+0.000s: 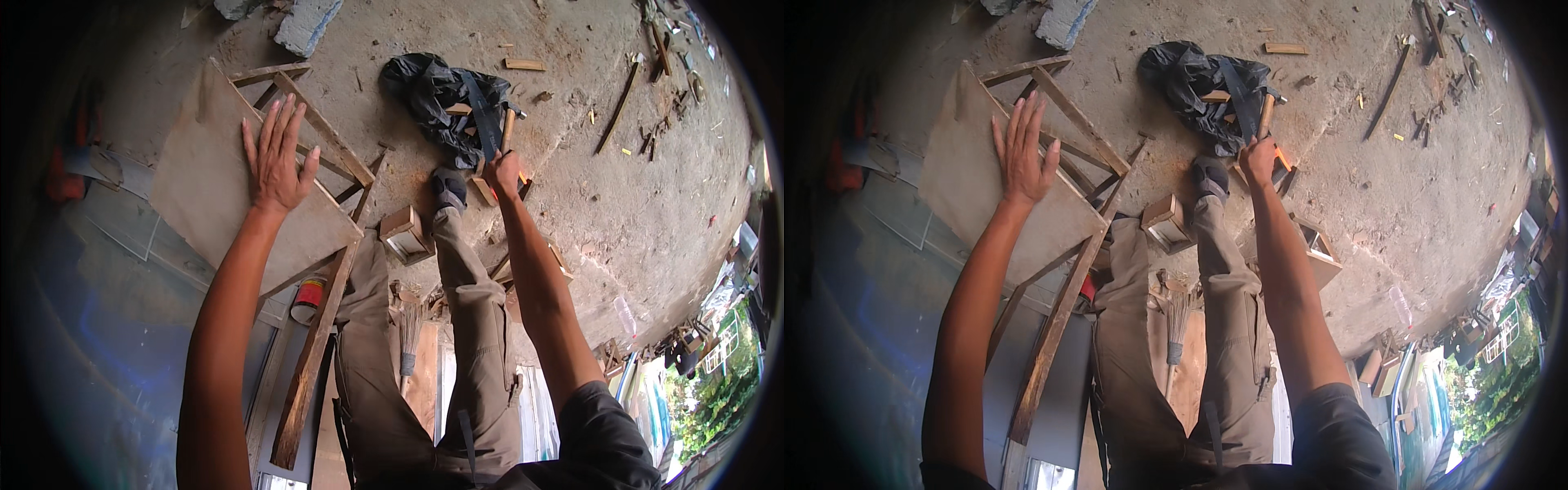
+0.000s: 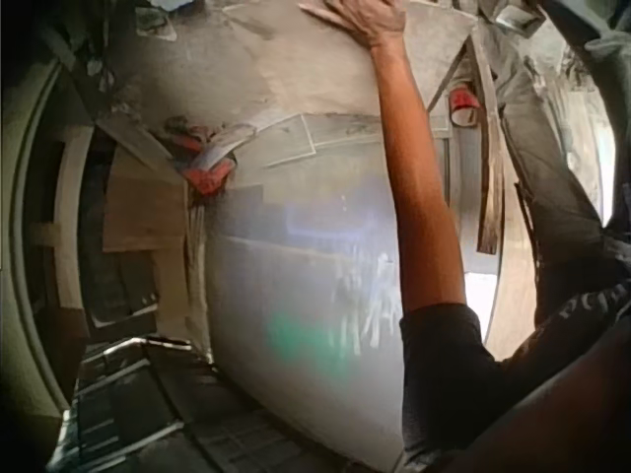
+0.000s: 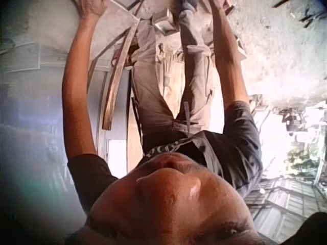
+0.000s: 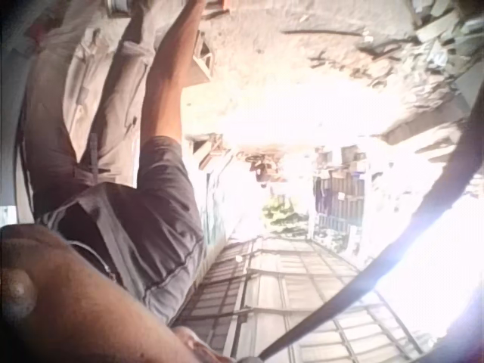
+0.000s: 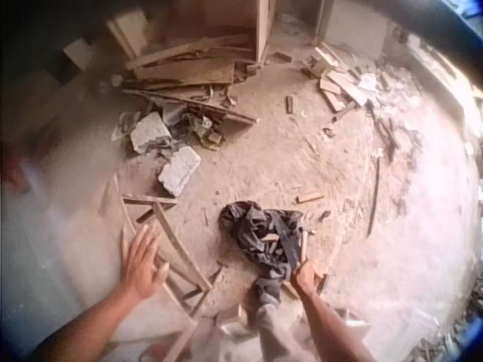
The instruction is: The person assembles a wooden chair frame by hammering nails into joints and attaching a flat wooden board to the seat. The person uses a hammer and nails to secure the pieces together in a cluttered workshop.
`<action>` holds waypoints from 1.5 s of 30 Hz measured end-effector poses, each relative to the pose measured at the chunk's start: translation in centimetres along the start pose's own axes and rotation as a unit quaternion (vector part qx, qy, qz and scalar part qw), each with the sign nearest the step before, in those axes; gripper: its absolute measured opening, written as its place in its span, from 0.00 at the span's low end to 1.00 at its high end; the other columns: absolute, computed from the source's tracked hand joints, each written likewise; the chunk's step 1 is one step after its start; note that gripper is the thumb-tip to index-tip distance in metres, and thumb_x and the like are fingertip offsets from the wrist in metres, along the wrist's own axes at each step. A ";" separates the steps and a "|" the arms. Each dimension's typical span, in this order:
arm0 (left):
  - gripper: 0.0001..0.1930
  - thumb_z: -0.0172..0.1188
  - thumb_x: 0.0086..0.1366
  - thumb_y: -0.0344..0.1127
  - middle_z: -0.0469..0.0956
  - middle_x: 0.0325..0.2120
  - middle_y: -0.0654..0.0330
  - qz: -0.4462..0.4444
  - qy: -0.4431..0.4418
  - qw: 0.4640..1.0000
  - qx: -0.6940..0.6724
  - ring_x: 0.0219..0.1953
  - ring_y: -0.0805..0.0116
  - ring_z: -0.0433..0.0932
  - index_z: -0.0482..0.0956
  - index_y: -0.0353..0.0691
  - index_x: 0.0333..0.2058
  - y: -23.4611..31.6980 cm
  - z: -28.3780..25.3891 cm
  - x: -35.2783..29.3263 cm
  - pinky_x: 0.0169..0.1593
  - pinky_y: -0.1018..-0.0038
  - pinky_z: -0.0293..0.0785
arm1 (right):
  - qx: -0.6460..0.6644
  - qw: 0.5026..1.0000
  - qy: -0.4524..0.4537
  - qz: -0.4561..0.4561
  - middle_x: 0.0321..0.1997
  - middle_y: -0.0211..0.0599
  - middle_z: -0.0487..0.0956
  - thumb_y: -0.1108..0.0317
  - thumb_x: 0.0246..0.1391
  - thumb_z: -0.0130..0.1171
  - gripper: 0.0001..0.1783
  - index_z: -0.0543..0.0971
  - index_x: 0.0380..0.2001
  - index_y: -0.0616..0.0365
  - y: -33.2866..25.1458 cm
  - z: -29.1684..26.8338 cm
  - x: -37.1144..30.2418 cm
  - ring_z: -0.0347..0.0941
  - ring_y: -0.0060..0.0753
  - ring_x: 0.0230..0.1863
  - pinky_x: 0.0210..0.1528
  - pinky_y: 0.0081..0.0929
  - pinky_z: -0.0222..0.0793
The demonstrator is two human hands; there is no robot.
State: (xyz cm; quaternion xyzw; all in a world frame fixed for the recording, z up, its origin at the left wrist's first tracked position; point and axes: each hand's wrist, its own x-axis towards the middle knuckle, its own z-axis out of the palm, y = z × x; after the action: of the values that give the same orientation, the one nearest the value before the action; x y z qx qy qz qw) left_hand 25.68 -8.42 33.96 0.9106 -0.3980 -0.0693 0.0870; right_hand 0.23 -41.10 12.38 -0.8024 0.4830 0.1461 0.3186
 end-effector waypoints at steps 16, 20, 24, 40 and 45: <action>0.25 0.38 0.68 0.46 0.68 0.60 0.54 -0.011 -0.047 0.999 -0.015 0.67 0.55 0.57 0.67 0.40 0.58 -0.3 -0.2 -0.2 0.69 0.45 0.28 | -0.077 0.956 -0.086 -0.271 0.44 0.50 0.80 0.70 0.55 0.47 0.13 0.79 0.41 0.54 -11.3 14.7 11.5 0.77 0.55 0.45 0.43 0.44 0.75; 0.24 0.40 0.66 0.44 0.71 0.58 0.58 -0.008 -0.066 0.998 -0.007 0.65 0.57 0.59 0.70 0.40 0.55 -0.1 -0.5 0.0 0.69 0.44 0.28 | -0.161 0.925 -0.024 -0.343 0.41 0.50 0.79 0.70 0.57 0.45 0.13 0.78 0.40 0.54 -11.2 17.1 11.2 0.78 0.50 0.42 0.41 0.43 0.75; 0.22 0.42 0.65 0.43 0.74 0.54 0.61 0.000 -0.066 0.998 -0.008 0.64 0.57 0.61 0.73 0.41 0.53 -0.1 -0.5 0.5 0.69 0.43 0.29 | -0.171 0.921 -0.004 -0.350 0.35 0.52 0.79 0.69 0.59 0.44 0.12 0.78 0.37 0.55 -10.6 17.0 11.4 0.78 0.51 0.38 0.38 0.44 0.76; 0.19 0.44 0.64 0.43 0.77 0.46 0.60 -0.005 -0.039 0.999 -0.023 0.61 0.56 0.65 0.76 0.41 0.48 0.1 -0.6 0.0 0.68 0.42 0.32 | 0.088 0.967 -0.028 -0.237 0.31 0.54 0.81 0.72 0.51 0.55 0.09 0.82 0.33 0.61 -11.4 10.2 9.5 0.79 0.56 0.38 0.40 0.41 0.74; 0.19 0.45 0.64 0.43 0.77 0.44 0.59 -0.008 -0.028 0.999 -0.032 0.61 0.57 0.65 0.77 0.42 0.47 0.1 -0.6 0.0 0.68 0.43 0.33 | 0.169 0.975 -0.077 -0.119 0.29 0.41 0.84 0.59 0.54 0.62 0.14 0.84 0.35 0.60 -11.7 9.7 8.7 0.82 0.34 0.34 0.38 0.30 0.73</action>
State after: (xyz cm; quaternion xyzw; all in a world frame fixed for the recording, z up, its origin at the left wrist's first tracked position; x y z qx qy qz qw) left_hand 25.72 -8.39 34.58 0.9084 -0.3902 -0.1085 0.1040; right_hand 15.40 -36.86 4.67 -0.7752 0.3758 0.0849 0.5007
